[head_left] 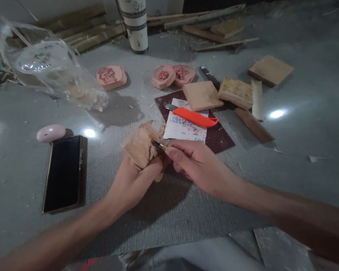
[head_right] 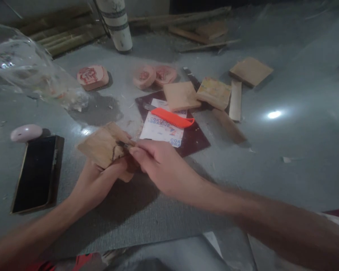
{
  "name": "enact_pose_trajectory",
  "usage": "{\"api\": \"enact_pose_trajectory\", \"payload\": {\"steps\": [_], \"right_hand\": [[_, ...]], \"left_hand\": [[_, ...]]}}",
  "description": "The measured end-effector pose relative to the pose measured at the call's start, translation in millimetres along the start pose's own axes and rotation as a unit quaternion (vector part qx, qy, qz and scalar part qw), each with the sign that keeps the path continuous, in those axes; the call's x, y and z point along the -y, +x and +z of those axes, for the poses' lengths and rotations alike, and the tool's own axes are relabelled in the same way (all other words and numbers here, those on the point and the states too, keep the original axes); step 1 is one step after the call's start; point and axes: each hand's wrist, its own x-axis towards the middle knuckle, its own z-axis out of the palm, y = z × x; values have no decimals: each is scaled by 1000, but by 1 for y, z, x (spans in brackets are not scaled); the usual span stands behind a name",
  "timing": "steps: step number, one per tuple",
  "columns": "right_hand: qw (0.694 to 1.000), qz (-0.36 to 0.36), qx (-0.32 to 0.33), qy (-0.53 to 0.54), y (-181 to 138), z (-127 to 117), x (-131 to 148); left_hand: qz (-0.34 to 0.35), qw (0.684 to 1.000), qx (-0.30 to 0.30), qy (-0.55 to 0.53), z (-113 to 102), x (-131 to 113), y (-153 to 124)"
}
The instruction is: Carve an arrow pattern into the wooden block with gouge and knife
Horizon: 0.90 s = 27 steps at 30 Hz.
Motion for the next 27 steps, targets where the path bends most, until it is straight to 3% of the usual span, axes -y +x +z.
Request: {"api": "enact_pose_trajectory", "payload": {"steps": [6,12,15,21,27], "right_hand": [[992,-4,-47,-119,-5,1,1],[1000,-4,-9,-18,0,-2,4],[997,-7,-24,-68,0,-4,3],[958,-89,-77,-260,-3,-9,0],[943,-165,-124,-259,-2,-13,-5]], "left_hand": [[36,999,-18,8,1,1,-1],[34,999,-16,9,2,2,-2],[26,1000,-17,-3,4,0,-1],[-14,998,-28,-55,5,-1,3],[-30,997,-41,-65,-2,3,5]]}}
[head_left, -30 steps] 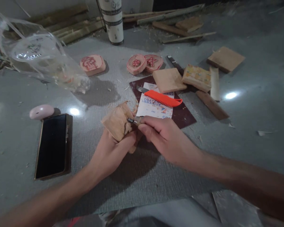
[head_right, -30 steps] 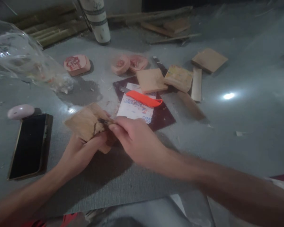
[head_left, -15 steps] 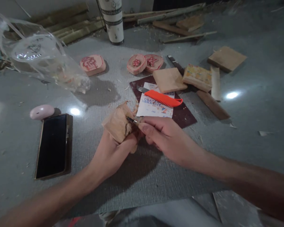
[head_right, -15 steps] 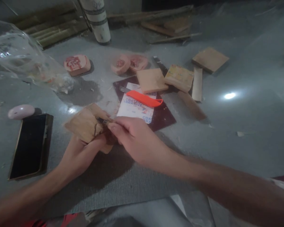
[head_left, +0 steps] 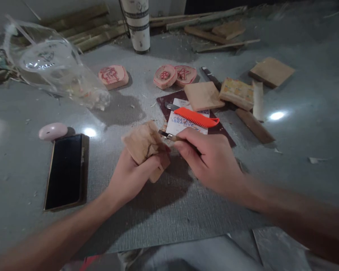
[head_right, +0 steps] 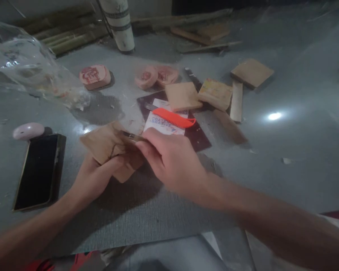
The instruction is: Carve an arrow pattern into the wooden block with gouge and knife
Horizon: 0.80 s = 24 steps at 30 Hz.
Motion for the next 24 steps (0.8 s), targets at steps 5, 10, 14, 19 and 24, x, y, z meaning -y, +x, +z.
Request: {"api": "enact_pose_trajectory", "payload": {"steps": [5,10,14,19,24], "right_hand": [[998,12,41,38,-2,3,-3],[994,44,62,73,-2,4,-2],[993,51,73,80,0,5,-2],[992,60,89,65,-2,5,-1],[995,63,83,-3,-7,2,-1]], "left_hand": [[-7,999,-38,0,-1,0,1],[-11,999,-33,0,-2,1,0],[-16,1000,-25,-7,-2,1,0],[-19,1000,8,-11,0,-3,-1],[-32,998,46,-10,-1,-4,-3]]}}
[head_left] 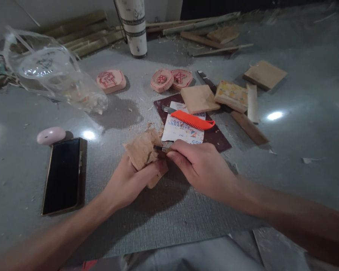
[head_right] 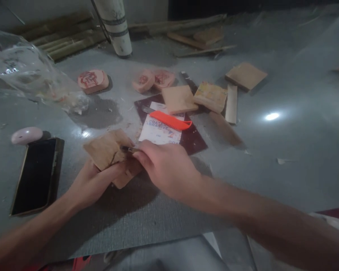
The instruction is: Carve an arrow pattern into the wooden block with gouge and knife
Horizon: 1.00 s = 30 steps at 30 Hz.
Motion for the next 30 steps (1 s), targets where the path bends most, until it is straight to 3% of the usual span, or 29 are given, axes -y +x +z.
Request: {"api": "enact_pose_trajectory", "payload": {"steps": [4,11,18,25,30], "right_hand": [[1000,5,-6,-18,0,-1,1],[991,40,24,129,2,5,3],[998,-32,-48,-14,0,1,1],[996,-74,10,50,7,-6,-4],[998,-62,-17,28,10,-7,-4]], "left_hand": [[9,1000,11,-14,1,-1,0],[22,1000,4,3,5,-2,0],[31,999,4,-5,6,-1,1],[-53,995,-23,-80,-3,6,4],[-67,991,-37,-114,-11,17,6]]}}
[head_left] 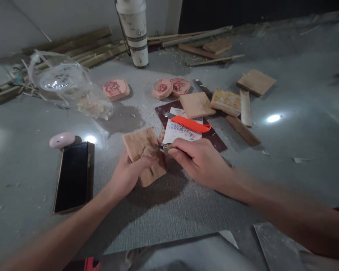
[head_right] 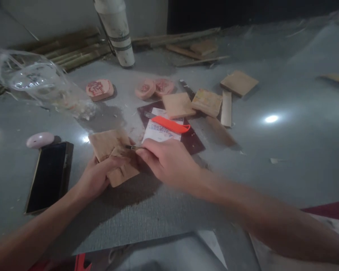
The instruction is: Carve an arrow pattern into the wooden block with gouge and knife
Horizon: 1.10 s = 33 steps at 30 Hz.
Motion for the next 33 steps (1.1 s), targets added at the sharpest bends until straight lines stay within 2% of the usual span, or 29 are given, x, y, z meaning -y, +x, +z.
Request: {"api": "enact_pose_trajectory", "payload": {"steps": [4,9,20,26,33], "right_hand": [[1000,11,-10,-19,2,0,-2],[999,20,6,-48,2,0,-2],[986,27,16,-163,-2,-3,3],[977,-5,28,-210,-7,-3,-4],[981,-48,24,-186,-5,-9,-11]], "left_hand": [[-3,1000,19,8,-3,3,0],[5,999,13,31,-3,3,-1],[13,998,13,66,3,-10,-4],[-33,996,80,27,3,-13,-3],[-60,989,133,-17,-1,-21,-5]]}}
